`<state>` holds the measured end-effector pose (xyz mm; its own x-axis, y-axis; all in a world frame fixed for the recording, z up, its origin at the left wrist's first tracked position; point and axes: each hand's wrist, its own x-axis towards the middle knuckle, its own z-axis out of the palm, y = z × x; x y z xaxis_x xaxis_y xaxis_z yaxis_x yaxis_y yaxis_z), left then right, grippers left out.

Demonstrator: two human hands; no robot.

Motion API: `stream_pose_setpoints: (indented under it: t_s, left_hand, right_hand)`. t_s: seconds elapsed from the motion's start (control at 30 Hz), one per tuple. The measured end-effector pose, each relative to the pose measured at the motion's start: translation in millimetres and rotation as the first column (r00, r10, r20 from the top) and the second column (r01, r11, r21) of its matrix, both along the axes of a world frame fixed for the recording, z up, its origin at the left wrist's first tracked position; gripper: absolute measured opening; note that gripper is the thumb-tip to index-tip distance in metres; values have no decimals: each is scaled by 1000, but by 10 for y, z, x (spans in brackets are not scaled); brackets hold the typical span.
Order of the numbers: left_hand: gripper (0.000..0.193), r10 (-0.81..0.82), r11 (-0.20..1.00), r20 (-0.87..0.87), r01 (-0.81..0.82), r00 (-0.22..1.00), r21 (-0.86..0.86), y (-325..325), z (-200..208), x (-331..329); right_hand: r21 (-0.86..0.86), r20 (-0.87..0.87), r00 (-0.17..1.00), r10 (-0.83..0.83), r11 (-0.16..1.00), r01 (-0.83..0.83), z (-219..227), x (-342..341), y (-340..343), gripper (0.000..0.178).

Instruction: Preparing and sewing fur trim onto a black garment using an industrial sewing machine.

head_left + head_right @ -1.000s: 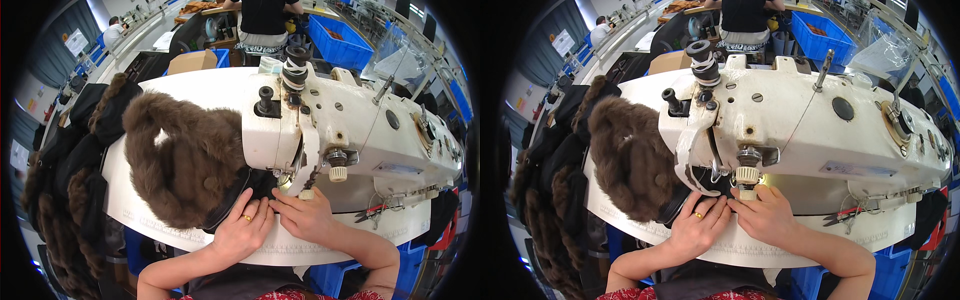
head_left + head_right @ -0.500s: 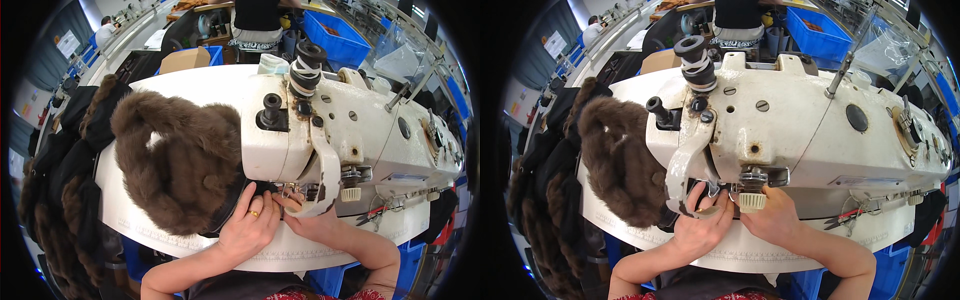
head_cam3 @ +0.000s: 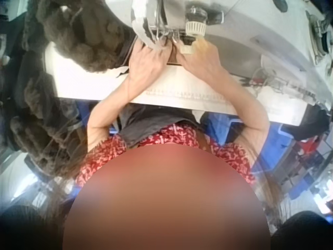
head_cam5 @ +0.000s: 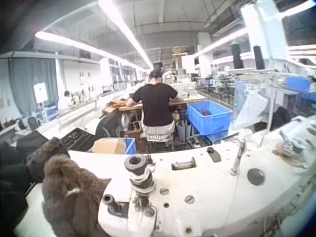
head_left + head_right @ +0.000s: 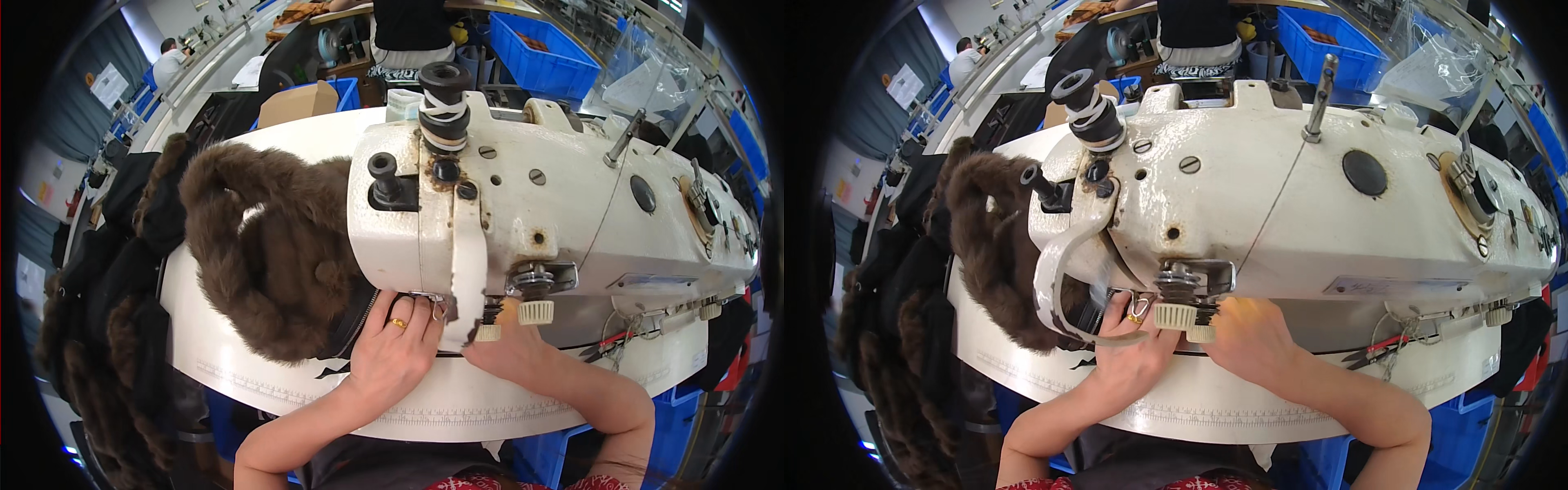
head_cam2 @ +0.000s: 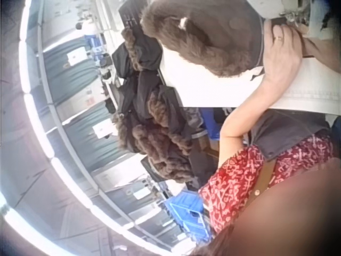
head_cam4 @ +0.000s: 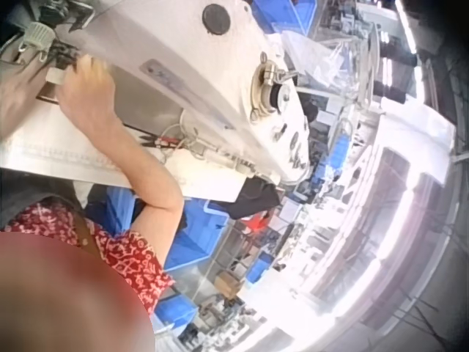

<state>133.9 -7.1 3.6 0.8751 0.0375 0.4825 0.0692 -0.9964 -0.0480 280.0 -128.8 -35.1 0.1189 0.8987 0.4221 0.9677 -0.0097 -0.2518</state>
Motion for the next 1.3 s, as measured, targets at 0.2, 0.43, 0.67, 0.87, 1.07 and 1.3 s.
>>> stream_pose_setpoints:
  t_s: [0.2, 0.43, 0.67, 0.87, 1.07, 1.3]
  left_hand:
    - [30, 40, 996, -26, -38, 999, 75, -13, 33, -1]
    - [32, -79, 996, -140, 72, 987, -54, 137, 474, -128]
    - [19, -85, 987, -415, 135, 906, 91, 353, 761, 64]
    - [16, -220, 975, -588, 149, 778, -168, 469, 909, 125]
    - [29, -101, 967, -586, -60, 804, -248, 511, 858, 97]
    - [18, -1, 818, -724, -416, 690, -397, 373, 1003, 221]
  right_hand:
    - [-114, -165, 986, -5, 993, -14, 167, 54, 132, 28]
    - [40, -221, 973, 70, 997, -63, 211, 93, 173, 13]
    - [97, -212, 971, 112, 991, -93, 178, 101, 191, 13]
    - [39, -109, 986, 130, 991, -126, 141, 133, 190, 13]
    - [60, -156, 978, 139, 989, -132, 164, 100, 208, 15]
    - [18, -159, 980, 120, 993, -118, 171, 78, 181, 11]
